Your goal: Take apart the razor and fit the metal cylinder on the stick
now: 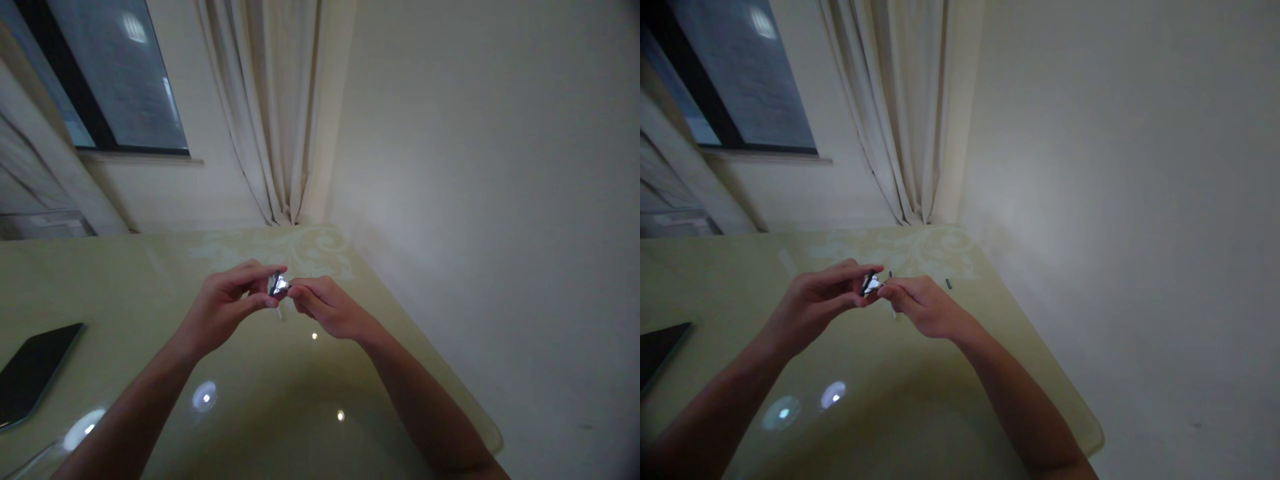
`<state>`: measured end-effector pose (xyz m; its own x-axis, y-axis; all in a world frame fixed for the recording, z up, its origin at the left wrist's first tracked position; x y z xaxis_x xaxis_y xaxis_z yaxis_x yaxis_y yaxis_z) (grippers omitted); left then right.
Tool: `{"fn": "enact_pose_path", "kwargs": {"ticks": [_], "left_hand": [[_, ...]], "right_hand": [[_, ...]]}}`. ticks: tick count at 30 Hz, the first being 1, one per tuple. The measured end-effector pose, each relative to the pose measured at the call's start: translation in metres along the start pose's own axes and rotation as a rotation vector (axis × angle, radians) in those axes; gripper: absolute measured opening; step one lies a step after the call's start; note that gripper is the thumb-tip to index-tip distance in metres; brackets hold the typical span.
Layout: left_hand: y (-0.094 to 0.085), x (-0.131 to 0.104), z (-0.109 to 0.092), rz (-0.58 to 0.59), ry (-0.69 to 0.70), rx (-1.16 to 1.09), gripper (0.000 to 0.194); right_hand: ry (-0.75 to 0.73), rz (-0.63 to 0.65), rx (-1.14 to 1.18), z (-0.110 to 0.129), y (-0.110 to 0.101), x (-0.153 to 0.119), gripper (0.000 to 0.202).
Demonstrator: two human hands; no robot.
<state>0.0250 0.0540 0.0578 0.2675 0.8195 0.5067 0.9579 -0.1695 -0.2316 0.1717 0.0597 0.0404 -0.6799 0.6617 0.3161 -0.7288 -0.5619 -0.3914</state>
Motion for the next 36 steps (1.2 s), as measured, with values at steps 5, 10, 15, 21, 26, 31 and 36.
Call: {"fn": "enact_pose_path", "kwargs": {"ticks": [5,10,15,21,26,31,36], "left_hand": [[0.001,-0.001,-0.001,0.012,0.007,-0.014,0.04],[0.004,0.0,0.001,0.026,-0.041,-0.068,0.04],[0.005,0.001,0.001,0.046,-0.084,-0.101,0.037],[0.001,0.001,-0.003,0.07,-0.07,-0.058,0.039],[0.001,0.0,0.0,0.091,-0.073,-0.079,0.041],[0.001,-0.001,0.0,0.094,-0.079,-0.107,0.05],[0.003,0.0,-0.003,0.087,-0.051,-0.056,0.046]], "right_hand": [[-0.003,0.031,-0.006,0.0,0.002,0.0,0.054],[-0.022,0.047,0.031,0.0,0.004,0.0,0.053],[0.008,0.067,0.062,-0.003,0.007,0.0,0.056],[-0.038,0.004,0.024,0.002,0.003,0.001,0.055],[-0.058,0.025,0.041,0.005,0.003,0.001,0.051],[-0.034,0.055,0.003,0.006,0.004,0.001,0.044],[-0.069,0.028,-0.055,0.009,0.004,0.001,0.04]]}}
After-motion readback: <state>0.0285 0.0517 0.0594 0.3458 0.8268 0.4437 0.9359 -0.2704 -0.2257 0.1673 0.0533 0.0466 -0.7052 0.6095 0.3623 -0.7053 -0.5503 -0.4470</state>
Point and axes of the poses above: each hand's wrist, its own x-axis towards the middle knuckle, its own y-axis out of the palm, z = x × y, the point moved 9 cm from there along x, towards the middle knuckle, and after that the axes turned 2 degrees about z, right-handed, at the moved point
